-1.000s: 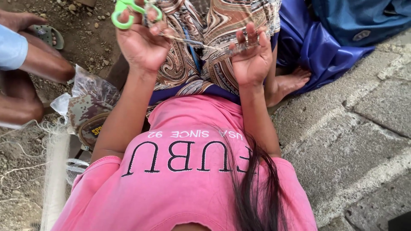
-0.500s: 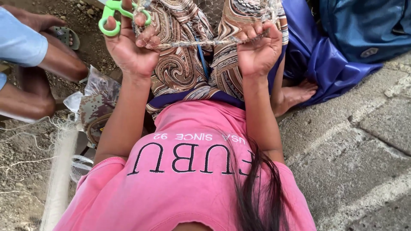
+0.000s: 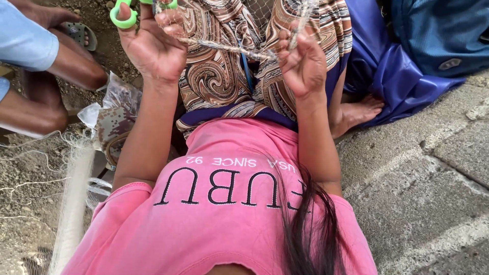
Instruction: A person is sitting on the floor, using scissors and a small blue tool to repair or assemble a fishing net by cutting and separating the mesh.
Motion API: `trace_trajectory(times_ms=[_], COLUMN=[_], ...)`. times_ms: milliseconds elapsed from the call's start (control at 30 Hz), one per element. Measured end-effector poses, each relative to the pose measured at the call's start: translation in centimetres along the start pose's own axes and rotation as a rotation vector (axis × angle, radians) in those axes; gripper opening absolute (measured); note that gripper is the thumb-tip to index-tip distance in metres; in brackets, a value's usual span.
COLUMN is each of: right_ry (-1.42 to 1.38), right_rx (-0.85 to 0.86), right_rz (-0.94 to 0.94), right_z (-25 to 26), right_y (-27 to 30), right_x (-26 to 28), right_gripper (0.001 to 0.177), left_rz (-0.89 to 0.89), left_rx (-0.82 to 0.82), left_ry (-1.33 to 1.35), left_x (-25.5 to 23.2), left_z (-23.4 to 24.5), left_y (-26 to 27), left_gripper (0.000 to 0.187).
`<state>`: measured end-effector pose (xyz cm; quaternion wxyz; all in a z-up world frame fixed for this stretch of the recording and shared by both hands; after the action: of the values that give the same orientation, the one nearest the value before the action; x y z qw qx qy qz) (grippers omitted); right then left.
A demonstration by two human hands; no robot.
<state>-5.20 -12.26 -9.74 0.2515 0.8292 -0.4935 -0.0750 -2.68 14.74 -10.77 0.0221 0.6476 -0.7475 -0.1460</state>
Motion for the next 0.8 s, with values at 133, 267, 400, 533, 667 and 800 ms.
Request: trace_trajectory(times_ms=[133, 267, 400, 533, 667, 800], right_ry=[0.116, 0.227, 0.141, 0.012, -0.186, -0.042], right_rx=[-0.065, -0.060, -0.033, -0.053, 0.095, 0.173], right_rz=[-0.041, 0.046, 0.147, 0.231, 0.001, -0.046], right_z=[-0.9, -0.9, -0.5, -0.6, 0.2, 0.0], right_y=[0.2, 0.2, 0.2, 0.0, -0.5, 0.4], right_x=[-1.5, -1.9, -1.9, -2.1, -2.9, -3.2], right_gripper=[0.021, 0.015, 0.018, 0.020, 0.012, 0.043], left_rz=[-0.029, -0.031, -0.021, -0.003, -0.035, 0.008], left_rx=[-0.056, -0.049, -0.046, -0.063, -0.104, -0.178], left_ry=[-0.041, -0.002, 0.003, 0.032, 0.077, 0.018], left_x=[-0.2, -0.4, -0.8, -0.4, 1.4, 2.5], left_z=[0.4, 0.4, 1.1, 1.8, 1.6, 3.4], left_y=[0.1, 0.4, 0.3, 0.0, -0.6, -1.7], left_gripper=[0.041, 0.039, 0.039, 0.040, 0.048, 0.049])
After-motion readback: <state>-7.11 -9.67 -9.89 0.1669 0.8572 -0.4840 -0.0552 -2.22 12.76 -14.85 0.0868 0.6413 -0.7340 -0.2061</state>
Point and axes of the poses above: each hand's wrist, its own y-axis away from the middle knuckle, its own z-axis out of the back of the hand, x = y × z, the point moved 1 cm from there along -y, towards the middle knuckle, and after that the axes turned 8 degrees about -z, right-handed, at the moved point
